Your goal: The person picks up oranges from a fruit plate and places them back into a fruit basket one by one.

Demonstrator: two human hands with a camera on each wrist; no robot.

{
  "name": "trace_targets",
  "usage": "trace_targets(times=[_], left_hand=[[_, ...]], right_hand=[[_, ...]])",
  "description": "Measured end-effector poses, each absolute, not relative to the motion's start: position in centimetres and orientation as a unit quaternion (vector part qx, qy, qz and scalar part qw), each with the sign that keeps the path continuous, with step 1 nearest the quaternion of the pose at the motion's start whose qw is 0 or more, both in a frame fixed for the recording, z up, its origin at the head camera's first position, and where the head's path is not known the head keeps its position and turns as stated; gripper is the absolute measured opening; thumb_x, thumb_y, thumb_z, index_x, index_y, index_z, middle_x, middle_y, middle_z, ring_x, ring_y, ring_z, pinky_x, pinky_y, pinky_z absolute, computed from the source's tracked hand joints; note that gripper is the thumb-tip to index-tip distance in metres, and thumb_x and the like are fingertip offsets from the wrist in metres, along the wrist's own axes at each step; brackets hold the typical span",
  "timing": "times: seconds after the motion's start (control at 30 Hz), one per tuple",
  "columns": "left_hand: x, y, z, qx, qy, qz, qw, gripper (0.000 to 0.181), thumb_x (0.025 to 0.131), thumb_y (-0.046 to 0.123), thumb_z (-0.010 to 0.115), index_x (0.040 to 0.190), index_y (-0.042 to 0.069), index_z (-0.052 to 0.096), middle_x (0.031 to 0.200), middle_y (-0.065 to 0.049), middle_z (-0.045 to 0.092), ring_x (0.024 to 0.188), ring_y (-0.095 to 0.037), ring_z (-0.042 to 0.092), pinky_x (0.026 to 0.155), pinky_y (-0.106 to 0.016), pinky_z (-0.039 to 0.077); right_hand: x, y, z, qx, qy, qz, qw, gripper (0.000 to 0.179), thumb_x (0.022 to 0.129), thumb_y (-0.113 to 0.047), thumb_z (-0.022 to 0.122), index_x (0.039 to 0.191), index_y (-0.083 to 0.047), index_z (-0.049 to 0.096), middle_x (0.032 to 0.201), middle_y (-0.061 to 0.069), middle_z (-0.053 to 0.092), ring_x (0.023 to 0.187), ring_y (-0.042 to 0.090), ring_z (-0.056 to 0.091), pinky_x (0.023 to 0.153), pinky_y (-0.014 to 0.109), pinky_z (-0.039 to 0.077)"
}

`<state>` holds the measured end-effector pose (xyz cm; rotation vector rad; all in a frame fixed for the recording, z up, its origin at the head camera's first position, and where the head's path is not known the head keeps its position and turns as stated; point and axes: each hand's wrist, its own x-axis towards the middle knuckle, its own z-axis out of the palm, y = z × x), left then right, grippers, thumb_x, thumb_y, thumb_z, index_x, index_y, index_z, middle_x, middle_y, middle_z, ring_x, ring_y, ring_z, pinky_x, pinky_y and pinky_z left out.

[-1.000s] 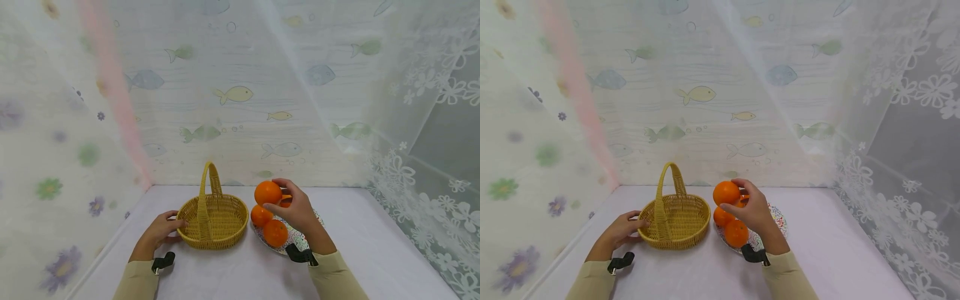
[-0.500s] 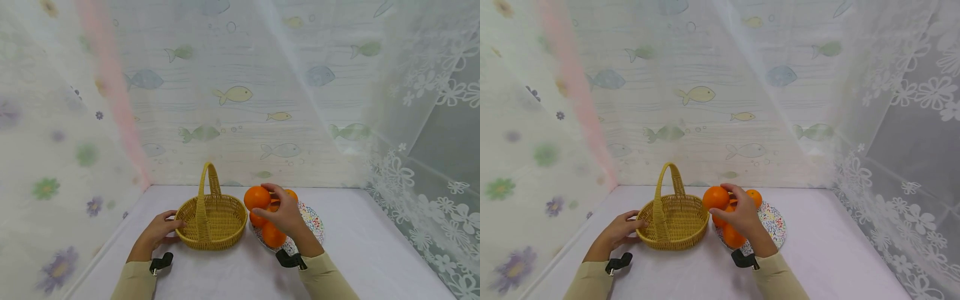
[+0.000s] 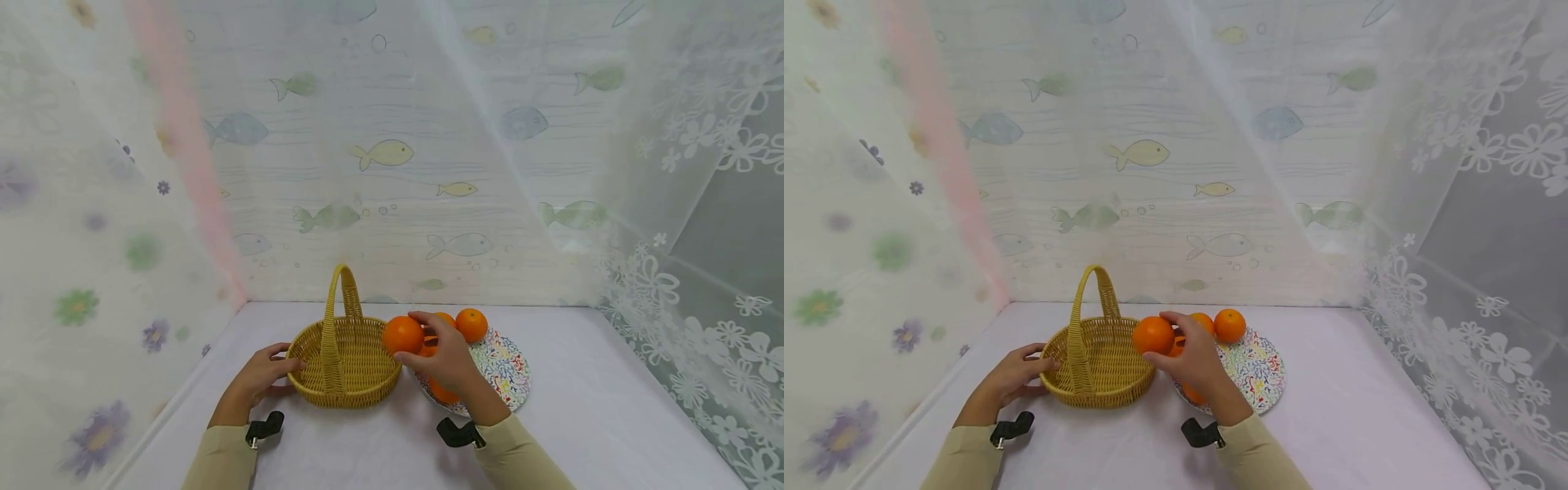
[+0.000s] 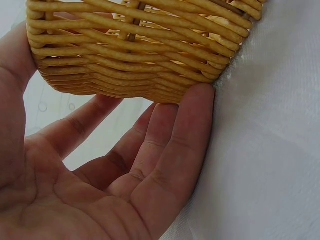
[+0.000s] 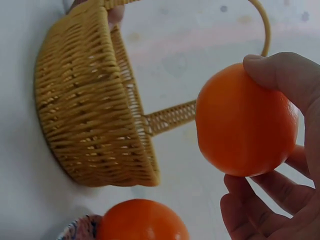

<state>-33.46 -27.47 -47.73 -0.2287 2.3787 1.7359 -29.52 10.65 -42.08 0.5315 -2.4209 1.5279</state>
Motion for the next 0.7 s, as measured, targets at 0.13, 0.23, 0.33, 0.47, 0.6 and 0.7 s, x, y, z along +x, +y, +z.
trace_targets(times=[0.13, 0.23, 0.33, 0.47, 0.6, 0.7], left_hand=[[-33.5, -27.5, -47.7, -0.076, 0.801, 0.586, 0.092, 0.079, 0.087, 0.03, 0.082, 0.152, 0.006, 0.043, 0.146, -0.025, 0.051, 0.124, -0.036, 0.061, 0.084, -0.047, 0.065], [-33.4, -27.5, -47.6, -0.076, 0.8, 0.588, 0.091, 0.078, 0.086, 0.03, 0.082, 0.151, 0.006, 0.045, 0.147, -0.025, 0.05, 0.124, -0.036, 0.061, 0.085, -0.047, 0.065], [-33.3, -27.4, -47.5, -0.076, 0.799, 0.588, 0.094, 0.078, 0.086, 0.03, 0.082, 0.151, 0.006, 0.045, 0.148, -0.025, 0.05, 0.125, -0.036, 0.06, 0.085, -0.047, 0.065], [-33.2, -27.4, -47.2, -0.077, 0.799, 0.589, 0.094, 0.079, 0.087, 0.029, 0.082, 0.152, 0.006, 0.044, 0.148, -0.025, 0.049, 0.125, -0.036, 0.06, 0.086, -0.047, 0.065], [-33.1, -27.4, -47.2, -0.076, 0.799, 0.589, 0.093, 0.079, 0.087, 0.029, 0.081, 0.152, 0.006, 0.043, 0.148, -0.026, 0.048, 0.124, -0.036, 0.06, 0.086, -0.048, 0.064], [-33.2, -27.4, -47.3, -0.077, 0.799, 0.589, 0.095, 0.079, 0.087, 0.029, 0.081, 0.152, 0.006, 0.043, 0.148, -0.026, 0.049, 0.125, -0.037, 0.061, 0.086, -0.048, 0.065]], right_hand=[[-29.5, 10.1, -42.6, 0.194, -0.827, 0.515, 0.115, 0.071, 0.078, -0.041, 0.091, 0.141, -0.03, 0.06, 0.13, -0.01, 0.065, 0.11, 0.015, 0.065, 0.095, 0.038, 0.059], [-29.6, 9.8, -43.0, 0.204, -0.828, 0.509, 0.114, 0.071, 0.079, -0.041, 0.09, 0.142, -0.028, 0.059, 0.132, -0.011, 0.064, 0.112, 0.013, 0.065, 0.096, 0.036, 0.059], [-29.6, 9.4, -43.2, 0.21, -0.829, 0.506, 0.11, 0.072, 0.08, -0.042, 0.089, 0.143, -0.026, 0.059, 0.133, -0.011, 0.063, 0.112, 0.013, 0.065, 0.096, 0.038, 0.06], [-29.6, 9.0, -43.4, 0.216, -0.832, 0.501, 0.105, 0.074, 0.08, -0.043, 0.089, 0.144, -0.022, 0.058, 0.133, -0.007, 0.063, 0.107, 0.017, 0.067, 0.092, 0.039, 0.061], [-29.7, 8.6, -43.6, 0.223, -0.842, 0.479, 0.113, 0.078, 0.079, -0.045, 0.089, 0.144, -0.016, 0.058, 0.133, -0.003, 0.065, 0.1, 0.016, 0.068, 0.085, 0.027, 0.06], [-29.5, 8.3, -43.7, 0.228, -0.846, 0.465, 0.125, 0.078, 0.079, -0.044, 0.09, 0.143, -0.013, 0.059, 0.131, -0.001, 0.067, 0.097, 0.017, 0.066, 0.082, 0.026, 0.059]])
